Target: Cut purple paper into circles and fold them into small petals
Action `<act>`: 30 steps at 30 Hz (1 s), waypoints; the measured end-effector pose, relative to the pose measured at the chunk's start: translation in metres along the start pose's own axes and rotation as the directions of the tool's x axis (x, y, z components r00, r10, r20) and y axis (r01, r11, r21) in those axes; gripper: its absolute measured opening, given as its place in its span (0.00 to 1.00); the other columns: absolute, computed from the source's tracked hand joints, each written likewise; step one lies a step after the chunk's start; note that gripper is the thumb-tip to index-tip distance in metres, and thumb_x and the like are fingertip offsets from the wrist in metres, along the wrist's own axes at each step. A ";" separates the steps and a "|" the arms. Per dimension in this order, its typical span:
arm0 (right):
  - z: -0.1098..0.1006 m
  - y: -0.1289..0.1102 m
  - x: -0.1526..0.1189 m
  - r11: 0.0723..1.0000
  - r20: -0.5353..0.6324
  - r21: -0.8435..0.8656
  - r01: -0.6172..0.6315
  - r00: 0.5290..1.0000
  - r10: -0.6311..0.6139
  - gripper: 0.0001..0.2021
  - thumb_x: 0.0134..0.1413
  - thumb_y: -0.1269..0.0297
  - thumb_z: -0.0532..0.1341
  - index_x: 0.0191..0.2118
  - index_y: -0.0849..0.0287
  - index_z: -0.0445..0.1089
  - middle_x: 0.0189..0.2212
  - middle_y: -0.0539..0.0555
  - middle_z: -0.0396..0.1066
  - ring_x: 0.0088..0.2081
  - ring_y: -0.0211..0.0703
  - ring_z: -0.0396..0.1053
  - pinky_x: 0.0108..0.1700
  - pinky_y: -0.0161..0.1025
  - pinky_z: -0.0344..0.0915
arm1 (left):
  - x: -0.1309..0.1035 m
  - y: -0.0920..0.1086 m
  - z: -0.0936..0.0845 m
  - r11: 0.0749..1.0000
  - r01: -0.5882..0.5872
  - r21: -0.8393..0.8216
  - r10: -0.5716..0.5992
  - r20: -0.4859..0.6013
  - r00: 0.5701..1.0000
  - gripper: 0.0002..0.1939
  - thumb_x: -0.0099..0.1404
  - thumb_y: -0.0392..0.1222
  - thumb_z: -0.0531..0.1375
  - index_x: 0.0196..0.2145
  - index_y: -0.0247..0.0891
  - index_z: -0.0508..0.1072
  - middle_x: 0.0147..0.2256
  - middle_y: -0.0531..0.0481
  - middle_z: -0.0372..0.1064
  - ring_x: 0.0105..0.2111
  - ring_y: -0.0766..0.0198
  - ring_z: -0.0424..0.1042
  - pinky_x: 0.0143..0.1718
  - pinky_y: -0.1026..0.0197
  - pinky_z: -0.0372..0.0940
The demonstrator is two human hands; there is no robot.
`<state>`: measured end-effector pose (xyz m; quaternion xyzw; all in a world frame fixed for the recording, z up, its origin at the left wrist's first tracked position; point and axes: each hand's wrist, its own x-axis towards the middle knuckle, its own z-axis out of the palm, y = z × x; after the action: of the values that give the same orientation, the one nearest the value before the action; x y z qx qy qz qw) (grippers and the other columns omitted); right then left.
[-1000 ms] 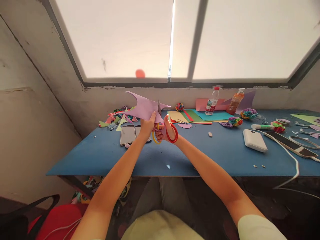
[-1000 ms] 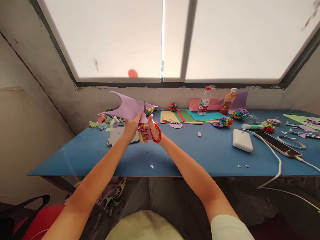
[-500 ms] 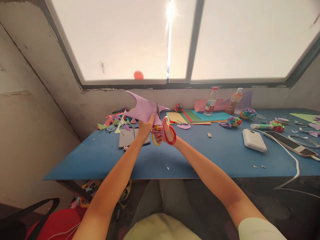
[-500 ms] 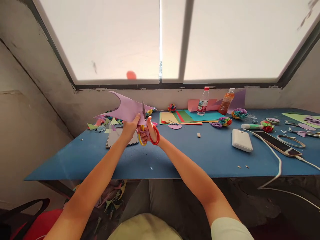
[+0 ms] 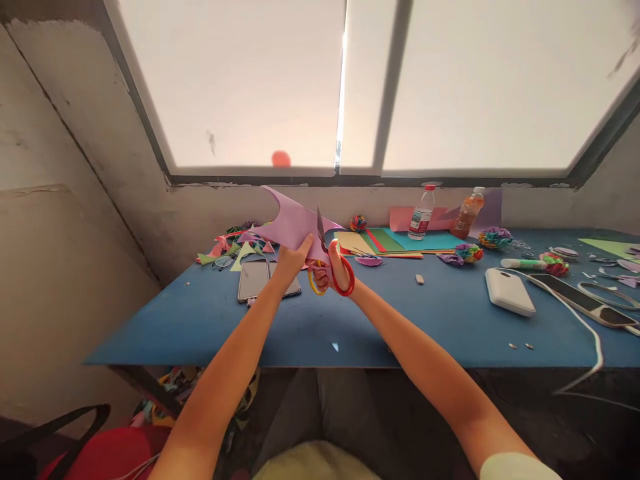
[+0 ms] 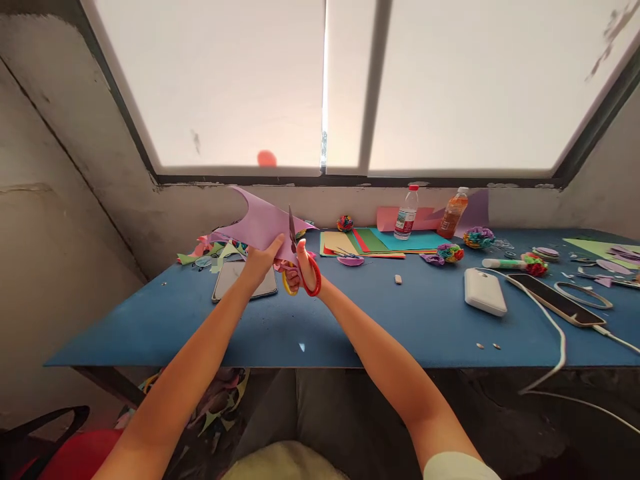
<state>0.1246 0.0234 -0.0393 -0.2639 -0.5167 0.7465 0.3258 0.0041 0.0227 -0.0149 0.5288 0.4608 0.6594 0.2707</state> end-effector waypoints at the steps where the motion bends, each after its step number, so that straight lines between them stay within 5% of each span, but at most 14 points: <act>1: 0.000 0.000 0.000 1.000 -0.003 -0.013 0.004 1.000 -0.004 0.43 0.39 0.27 0.23 0.22 0.60 0.58 0.13 0.42 0.41 0.14 0.28 0.37 0.17 0.30 0.40 | 0.002 -0.001 -0.002 1.000 0.007 0.007 -0.007 0.029 1.000 0.15 0.53 0.47 0.64 0.35 0.36 0.70 0.36 0.44 0.72 0.36 0.58 0.72 0.40 0.57 0.69; 5: 0.001 0.001 0.001 0.998 -0.017 -0.045 0.042 0.999 -0.042 0.42 0.42 0.28 0.23 0.23 0.60 0.58 0.13 0.42 0.41 0.14 0.28 0.37 0.16 0.30 0.42 | 0.009 -0.002 -0.010 0.999 0.049 -0.004 -0.048 0.173 0.984 0.16 0.53 0.50 0.64 0.33 0.36 0.69 0.26 0.50 0.68 0.22 0.63 0.68 0.22 0.60 0.66; 8: 0.002 0.003 0.002 0.996 -0.025 -0.054 0.067 0.997 -0.068 0.42 0.42 0.28 0.24 0.23 0.60 0.58 0.12 0.42 0.41 0.13 0.28 0.37 0.15 0.29 0.43 | 0.010 -0.001 -0.012 0.998 0.053 -0.019 -0.049 0.186 0.981 0.14 0.53 0.49 0.64 0.31 0.36 0.69 0.23 0.52 0.66 0.18 0.66 0.65 0.17 0.62 0.63; 20: 0.002 0.009 0.002 0.985 -0.049 -0.069 0.158 0.986 -0.162 0.41 0.40 0.24 0.32 0.24 0.60 0.60 0.12 0.41 0.43 0.13 0.27 0.38 0.15 0.28 0.42 | 0.008 0.001 -0.015 0.998 0.059 0.029 -0.063 0.186 0.980 0.17 0.51 0.55 0.64 0.26 0.36 0.70 0.20 0.51 0.64 0.18 0.67 0.62 0.19 0.61 0.60; 30: 0.004 0.013 -0.002 0.963 -0.103 -0.127 0.237 0.963 -0.250 0.39 0.40 0.24 0.38 0.25 0.60 0.60 0.13 0.41 0.43 0.13 0.27 0.38 0.15 0.29 0.40 | 0.009 -0.001 -0.015 0.999 0.041 -0.030 -0.034 0.199 0.979 0.17 0.51 0.53 0.65 0.30 0.37 0.70 0.23 0.50 0.67 0.22 0.65 0.66 0.21 0.62 0.61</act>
<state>0.1201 0.0159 -0.0495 -0.2600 -0.5669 0.6531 0.4295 -0.0127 0.0257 -0.0125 0.5787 0.4300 0.6058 0.3366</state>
